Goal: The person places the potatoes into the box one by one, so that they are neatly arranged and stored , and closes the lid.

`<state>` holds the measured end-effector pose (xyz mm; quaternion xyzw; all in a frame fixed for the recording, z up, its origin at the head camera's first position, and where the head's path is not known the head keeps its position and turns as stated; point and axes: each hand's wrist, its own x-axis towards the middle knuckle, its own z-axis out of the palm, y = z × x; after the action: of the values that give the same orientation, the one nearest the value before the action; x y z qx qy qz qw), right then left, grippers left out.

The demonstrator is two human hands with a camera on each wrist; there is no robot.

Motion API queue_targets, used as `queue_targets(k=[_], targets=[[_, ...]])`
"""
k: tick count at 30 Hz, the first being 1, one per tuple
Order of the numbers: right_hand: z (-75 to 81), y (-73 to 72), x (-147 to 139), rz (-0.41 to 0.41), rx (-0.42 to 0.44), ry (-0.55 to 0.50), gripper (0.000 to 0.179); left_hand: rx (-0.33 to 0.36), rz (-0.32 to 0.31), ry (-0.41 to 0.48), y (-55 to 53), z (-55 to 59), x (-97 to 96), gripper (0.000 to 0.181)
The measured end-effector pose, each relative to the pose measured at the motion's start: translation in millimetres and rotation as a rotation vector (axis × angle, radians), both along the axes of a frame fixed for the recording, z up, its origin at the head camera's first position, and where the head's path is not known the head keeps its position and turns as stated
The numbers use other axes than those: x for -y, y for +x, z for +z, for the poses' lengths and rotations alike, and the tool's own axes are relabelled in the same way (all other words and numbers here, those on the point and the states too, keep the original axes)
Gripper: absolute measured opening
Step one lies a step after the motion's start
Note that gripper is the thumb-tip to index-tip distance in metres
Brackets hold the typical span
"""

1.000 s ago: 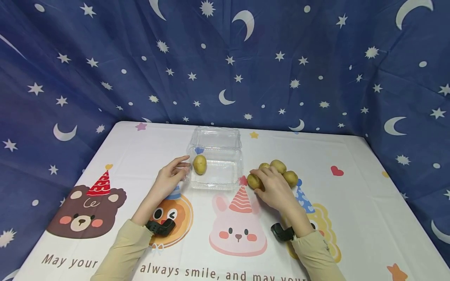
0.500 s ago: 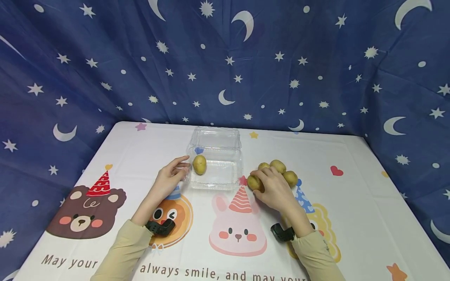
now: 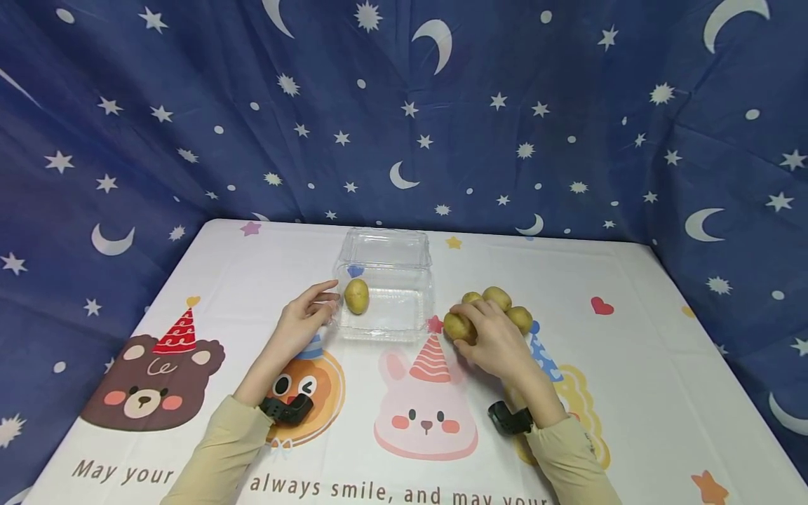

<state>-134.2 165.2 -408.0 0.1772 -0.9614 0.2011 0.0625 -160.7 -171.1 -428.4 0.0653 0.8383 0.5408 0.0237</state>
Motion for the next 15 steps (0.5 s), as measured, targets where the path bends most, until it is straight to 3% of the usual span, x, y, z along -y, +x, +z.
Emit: queue_targets(k=[7,15], targets=[[5.9,1.5,-2,0.007,-0.003,-0.038,0.051,0.01,0.002,-0.005,1.1,1.5,0.5,0.045],[13.8,-0.8,-5,0.068,-0.041,-0.106,0.05,0.014,-0.007,-0.028,18.9,39.7,-11.2,0.043]])
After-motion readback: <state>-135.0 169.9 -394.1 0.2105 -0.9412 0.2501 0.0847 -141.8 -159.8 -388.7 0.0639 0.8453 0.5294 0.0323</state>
